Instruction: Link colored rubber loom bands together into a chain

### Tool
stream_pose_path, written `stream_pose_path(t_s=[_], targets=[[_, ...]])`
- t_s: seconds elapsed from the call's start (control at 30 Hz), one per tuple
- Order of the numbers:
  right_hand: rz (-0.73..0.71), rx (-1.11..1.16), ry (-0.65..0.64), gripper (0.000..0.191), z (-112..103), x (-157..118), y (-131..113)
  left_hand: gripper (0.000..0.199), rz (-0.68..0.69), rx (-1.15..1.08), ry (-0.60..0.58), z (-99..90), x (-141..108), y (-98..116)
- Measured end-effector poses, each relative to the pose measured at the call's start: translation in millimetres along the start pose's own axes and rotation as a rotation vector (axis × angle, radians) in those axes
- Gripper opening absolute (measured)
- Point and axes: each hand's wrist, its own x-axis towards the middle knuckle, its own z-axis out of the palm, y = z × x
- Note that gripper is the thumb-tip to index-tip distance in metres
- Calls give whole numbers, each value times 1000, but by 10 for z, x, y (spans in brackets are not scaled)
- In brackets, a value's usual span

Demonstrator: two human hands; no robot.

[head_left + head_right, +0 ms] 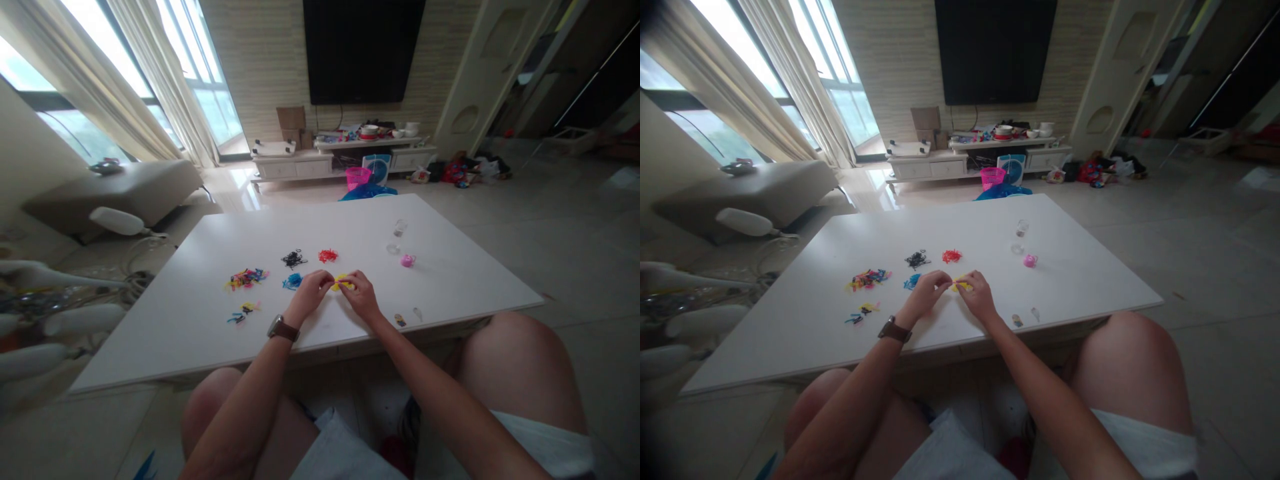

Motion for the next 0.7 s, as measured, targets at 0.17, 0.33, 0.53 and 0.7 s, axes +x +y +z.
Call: stream_pose_path(t_s=[0.17, 0.33, 0.53, 0.7], targets=[[-3, -5, -4, 10, 8, 4, 29, 8, 4, 2, -5, -1, 0, -13], [23, -9, -14, 13, 7, 3, 36, 8, 0, 2, -3, -6, 4, -16], [52, 12, -18, 13, 12, 3, 32, 7, -3, 5, -4, -18, 6, -3], [37, 0, -31, 12, 10, 6, 11, 9, -13, 14, -10, -14, 9, 1]])
